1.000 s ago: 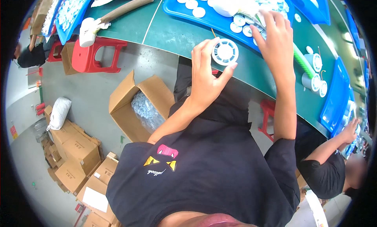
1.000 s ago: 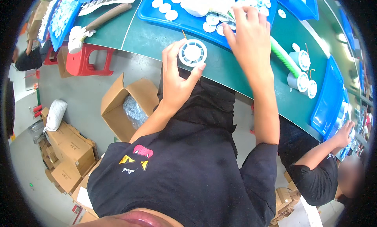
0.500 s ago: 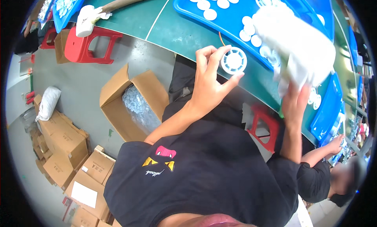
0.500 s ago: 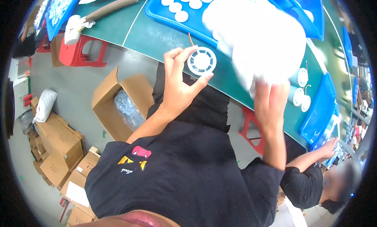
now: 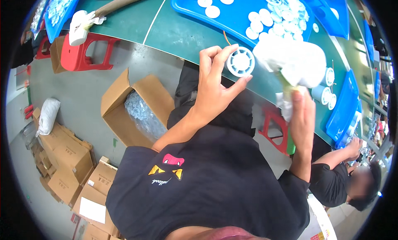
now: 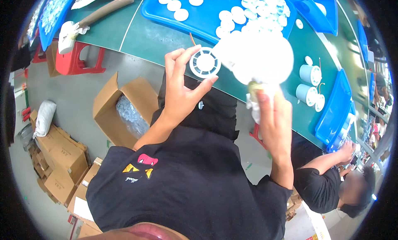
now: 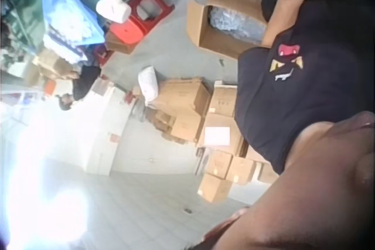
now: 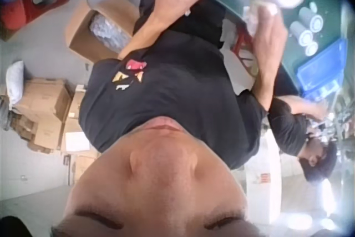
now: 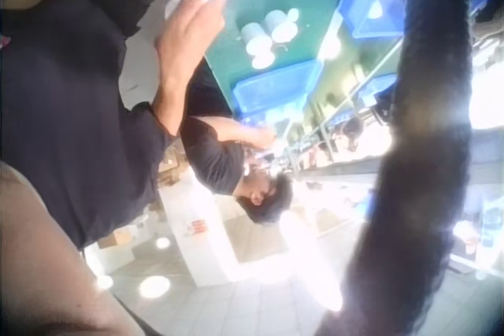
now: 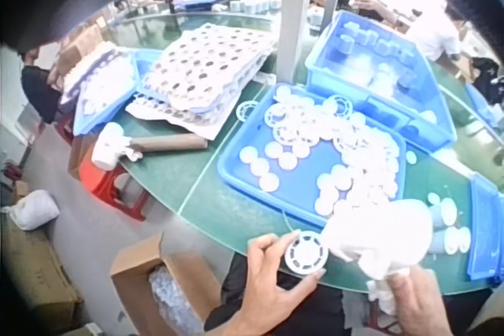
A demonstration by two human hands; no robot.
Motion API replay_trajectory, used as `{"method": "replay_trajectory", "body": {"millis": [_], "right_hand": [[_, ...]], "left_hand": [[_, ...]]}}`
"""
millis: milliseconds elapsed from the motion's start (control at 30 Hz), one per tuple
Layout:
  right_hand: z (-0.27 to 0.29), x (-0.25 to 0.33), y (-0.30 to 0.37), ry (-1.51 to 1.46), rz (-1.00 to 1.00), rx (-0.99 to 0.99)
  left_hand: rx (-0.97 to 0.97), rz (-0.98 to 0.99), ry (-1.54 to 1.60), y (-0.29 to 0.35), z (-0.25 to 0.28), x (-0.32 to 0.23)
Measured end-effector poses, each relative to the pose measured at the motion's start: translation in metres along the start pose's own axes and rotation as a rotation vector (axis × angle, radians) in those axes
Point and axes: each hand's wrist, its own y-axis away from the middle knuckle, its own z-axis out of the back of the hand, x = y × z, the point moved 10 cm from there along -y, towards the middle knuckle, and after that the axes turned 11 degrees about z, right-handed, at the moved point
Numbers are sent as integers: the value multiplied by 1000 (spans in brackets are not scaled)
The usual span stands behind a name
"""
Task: Assembling small plastic and electronic parts using a rubber mallet and a screwdriver at a factory workbench.
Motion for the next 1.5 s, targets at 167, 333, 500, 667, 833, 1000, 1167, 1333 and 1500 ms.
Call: {"method": "replay_trajectory", "body": {"millis": [167,333,500,667,833,1000,1167,1333,1500], "right_hand": [[3,-32,27,133,110,-143],[9,-34,34,-345,40,-267],[2,-25,11,-105,63,-193],[1,-27,15,42,225,-299],[14,-44,21,-357,38,-387],[12,-29,-1,-158,19,-181],[7,-18,2,15,204,-175],[25,-38,13,-372,84,-383],[14,-9,-13,5,194,-133]], "left_hand": [[140,-20,-24,-9,-5,-3],[160,-56,7,-6,-7,-4],[159,-57,27,-12,-15,-1],[152,-134,-14,-8,-21,-16],[153,-194,-43,-12,-22,-21],[232,-71,-10,-17,-28,-4],[225,-46,-22,-13,-28,-3],[244,-43,2,-14,-29,-6],[209,-25,10,-15,-28,-6]]}}
